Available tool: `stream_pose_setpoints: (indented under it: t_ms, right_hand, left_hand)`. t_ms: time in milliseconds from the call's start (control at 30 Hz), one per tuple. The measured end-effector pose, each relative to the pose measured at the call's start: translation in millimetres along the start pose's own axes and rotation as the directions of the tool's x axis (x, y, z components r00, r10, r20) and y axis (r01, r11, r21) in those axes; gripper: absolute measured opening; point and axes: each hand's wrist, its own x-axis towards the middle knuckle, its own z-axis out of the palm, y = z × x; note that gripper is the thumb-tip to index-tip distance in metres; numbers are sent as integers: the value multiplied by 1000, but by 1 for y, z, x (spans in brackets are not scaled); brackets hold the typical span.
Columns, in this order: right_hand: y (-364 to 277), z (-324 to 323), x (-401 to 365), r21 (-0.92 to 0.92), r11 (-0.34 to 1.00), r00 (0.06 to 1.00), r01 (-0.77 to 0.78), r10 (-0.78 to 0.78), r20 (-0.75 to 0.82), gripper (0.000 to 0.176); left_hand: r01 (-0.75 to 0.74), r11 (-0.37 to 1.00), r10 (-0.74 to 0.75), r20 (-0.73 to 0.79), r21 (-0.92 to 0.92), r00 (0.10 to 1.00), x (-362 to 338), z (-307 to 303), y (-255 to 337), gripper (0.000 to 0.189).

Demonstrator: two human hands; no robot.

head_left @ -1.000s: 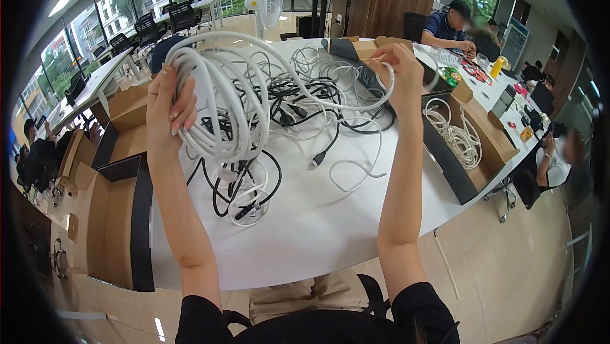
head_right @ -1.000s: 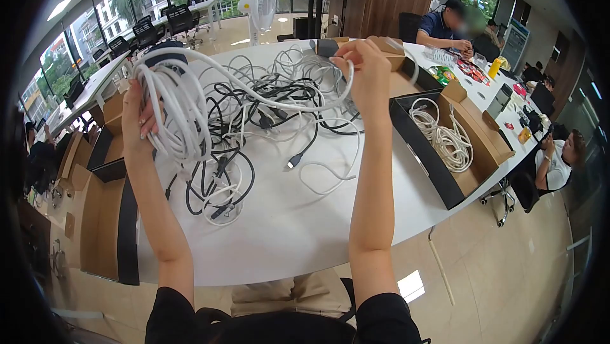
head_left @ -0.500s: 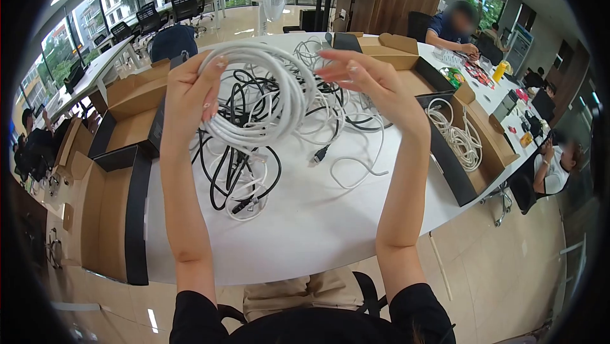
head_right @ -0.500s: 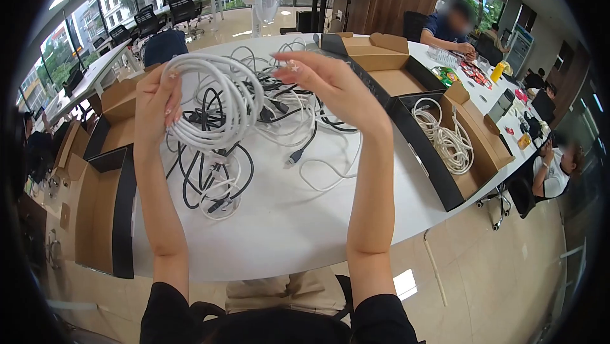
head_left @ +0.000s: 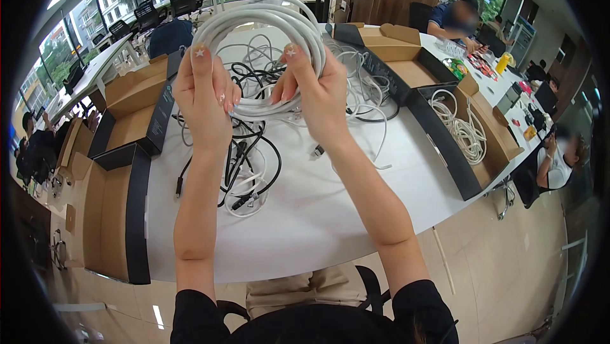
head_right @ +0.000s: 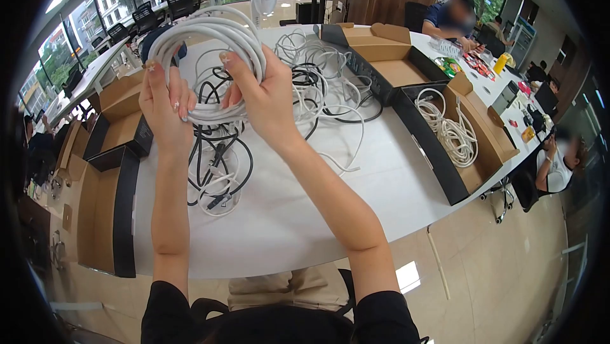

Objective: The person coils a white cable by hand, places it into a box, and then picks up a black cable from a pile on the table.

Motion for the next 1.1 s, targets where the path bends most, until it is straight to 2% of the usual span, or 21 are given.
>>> stream_pose_setpoints:
  t_ms: [167,200,300,333,367,433,467,533,567,600,633,667,700,733,767,800,833,900,933,1033,1100]
  right_hand:
    - [-23,-13,4,-107,994,998,39,-45,-53,28]
    - [-28,-18,5,-128,991,997,42,-49,-53,30]
    - [-36,-31,8,-197,979,998,58,-63,-18,34]
    - [-42,-32,9,-201,978,999,48,-49,-2,34]
    - [-47,-32,9,-205,978,999,37,-35,17,34]
    - [-53,-35,8,-286,958,996,-11,36,82,31]
    - [-56,-36,6,-343,939,988,-41,90,128,31]
    - [-62,-30,3,-481,868,952,-123,241,191,28]
    - [-59,-25,1,-550,831,935,-87,258,241,28]
    - [-55,-21,-2,-612,789,917,-45,276,288,29]
    - [-49,-17,-3,-669,744,898,3,293,329,29]
    - [-39,-16,-4,-666,733,919,139,155,362,30]
    - [-39,-13,-4,-665,741,932,98,165,321,29]
    - [-41,-9,-4,-663,746,944,57,177,280,29]
    - [-42,-6,-4,-660,751,953,17,187,238,29]
    - [-48,-10,-2,-591,797,927,-124,306,219,30]
    - [-49,-12,0,-483,868,938,-118,257,233,32]
    - [-45,-19,2,-244,965,956,-97,158,248,35]
    - [-44,-28,7,-390,921,961,9,101,259,42]
    - [-45,-33,12,-482,806,918,345,-183,352,49]
    - [-47,-30,14,-561,699,888,443,-258,380,70]
  left_hand:
    - [153,983,-140,126,-104,982,-9,15,-7,39]
    - [188,978,-165,213,-92,963,-8,12,-7,40]
    - [181,982,-187,241,45,952,-11,18,-3,37]
    - [191,981,-185,351,18,918,-7,8,-4,32]
    - [187,980,-198,371,64,907,-5,6,-1,32]
    - [170,972,-222,402,160,888,-3,3,11,33]
    - [192,974,-224,407,116,886,-1,-2,11,33]
    - [217,959,-280,497,182,822,4,-9,20,31]
    - [226,949,-311,538,219,784,6,-13,24,30]
    - [206,947,-303,466,247,831,-3,-3,27,26]
    - [224,915,-362,435,336,825,-2,-4,31,26]
    - [241,875,-418,401,420,815,1,-4,34,26]
    - [260,827,-472,364,499,803,3,-4,37,26]
    - [200,879,-345,289,433,893,-1,-2,27,26]
    - [191,890,-335,307,414,891,-1,-4,24,26]
    - [181,901,-321,327,394,889,1,-5,23,27]
    - [169,912,-305,345,373,888,2,-6,22,27]
    - [246,935,-309,247,256,918,4,-4,19,28]
    - [277,942,-313,196,192,929,4,-3,17,28]
    - [327,945,-327,26,8,945,9,-2,15,28]
    - [322,946,-322,17,-38,947,11,-7,14,28]
